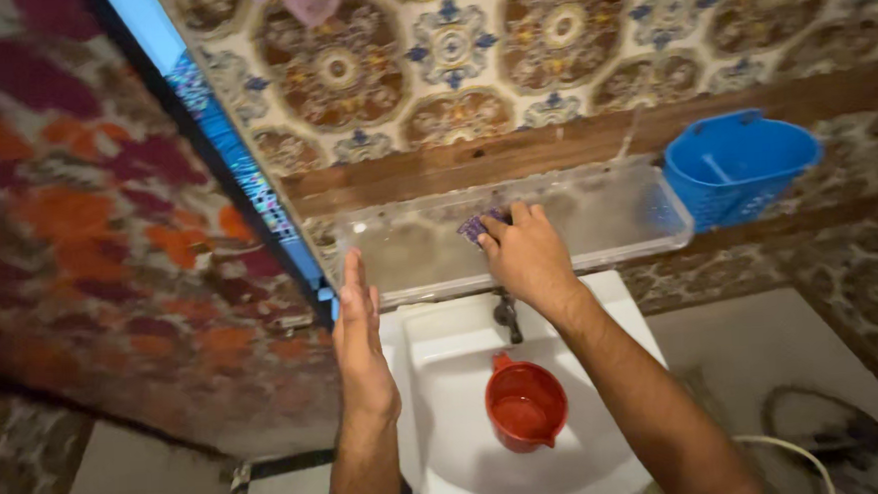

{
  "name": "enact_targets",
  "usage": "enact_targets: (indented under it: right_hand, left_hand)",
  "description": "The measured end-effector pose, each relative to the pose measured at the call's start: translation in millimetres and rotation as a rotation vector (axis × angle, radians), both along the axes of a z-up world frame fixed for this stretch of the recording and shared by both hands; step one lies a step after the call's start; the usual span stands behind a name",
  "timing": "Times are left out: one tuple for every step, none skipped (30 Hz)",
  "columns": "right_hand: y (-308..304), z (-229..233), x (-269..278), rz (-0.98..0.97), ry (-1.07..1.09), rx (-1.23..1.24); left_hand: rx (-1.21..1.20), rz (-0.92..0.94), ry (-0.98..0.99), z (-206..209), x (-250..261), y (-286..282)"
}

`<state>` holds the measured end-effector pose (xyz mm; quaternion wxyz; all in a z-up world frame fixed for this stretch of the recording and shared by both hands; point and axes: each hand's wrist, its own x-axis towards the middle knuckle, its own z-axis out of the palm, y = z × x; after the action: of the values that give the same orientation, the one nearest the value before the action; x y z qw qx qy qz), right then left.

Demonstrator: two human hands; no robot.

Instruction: The person hangs a pink bath sponge and a blue scrub brush on wall hooks, then places a bottle of liquid soap on a corner shelf. They fill a red plastic cup with water from the sink tap and use a purple cloth to wipe a clear plastic shelf above the sink, repeatedly rinsing the cloth and continuing to clean the shelf and sink rim.

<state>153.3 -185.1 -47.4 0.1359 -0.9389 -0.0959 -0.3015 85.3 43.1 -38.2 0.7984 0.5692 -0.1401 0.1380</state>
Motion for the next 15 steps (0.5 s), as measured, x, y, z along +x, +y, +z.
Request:
enact_targets:
  right_hand:
    - [7, 2, 2, 0.004, 0.031, -0.003]
    - [16, 3, 4, 0.029, 0.037, 0.005]
    - [24, 3, 5, 0.051, 0.045, 0.012]
    - [33, 4, 7, 0.073, 0.053, 0.018]
    - [42, 4, 8, 0.096, 0.037, 0.013]
    - [52, 3, 9, 0.120, 0.020, 0.008]
    - [63, 3, 10, 0.144, 0.002, 0.004]
    - [74, 1, 10, 0.177, 0.011, 0.015]
    - [84, 0, 9, 0.207, 0.021, 0.025]
    - [95, -1, 10, 0.237, 0.031, 0.034]
    - [104, -2, 12, 0.262, 0.031, 0.035]
    - [112, -3, 13, 0.288, 0.031, 0.035]
    - [120, -4, 16, 0.314, 0.030, 0.036]
    - [124, -4, 19, 0.322, 0.035, 0.018]
    - [127, -2, 24, 0.329, 0.040, 0.000]
  left_hand:
    - [-0.014, 0.013, 0.003, 0, 0, 6]
    - [-0.029, 0.025, 0.006, 1, 0, 12]
    - [-0.044, 0.034, 0.009, 0, 0, 18]
    - [-0.056, 0.048, 0.007, 0, -1, 23]
    - [-0.068, 0.061, 0.002, 0, -1, 28]
    - [-0.080, 0.074, -0.002, 0, -2, 33]
    - [-0.066, 0.100, -0.001, 0, -4, 38]
    - [-0.052, 0.126, 0.000, 0, -6, 42]
    - [-0.040, 0.148, 0.003, 1, -7, 46]
    - [-0.036, 0.151, 0.014, 1, -9, 51]
    - [-0.033, 0.152, 0.028, 1, -12, 55]
    - [-0.030, 0.153, 0.042, 0, -14, 59]
    - [-0.031, 0.153, 0.036, 0, -15, 62]
    - [-0.032, 0.153, 0.031, 0, -16, 64]
    - [-0.034, 0.152, 0.025, -1, -17, 66]
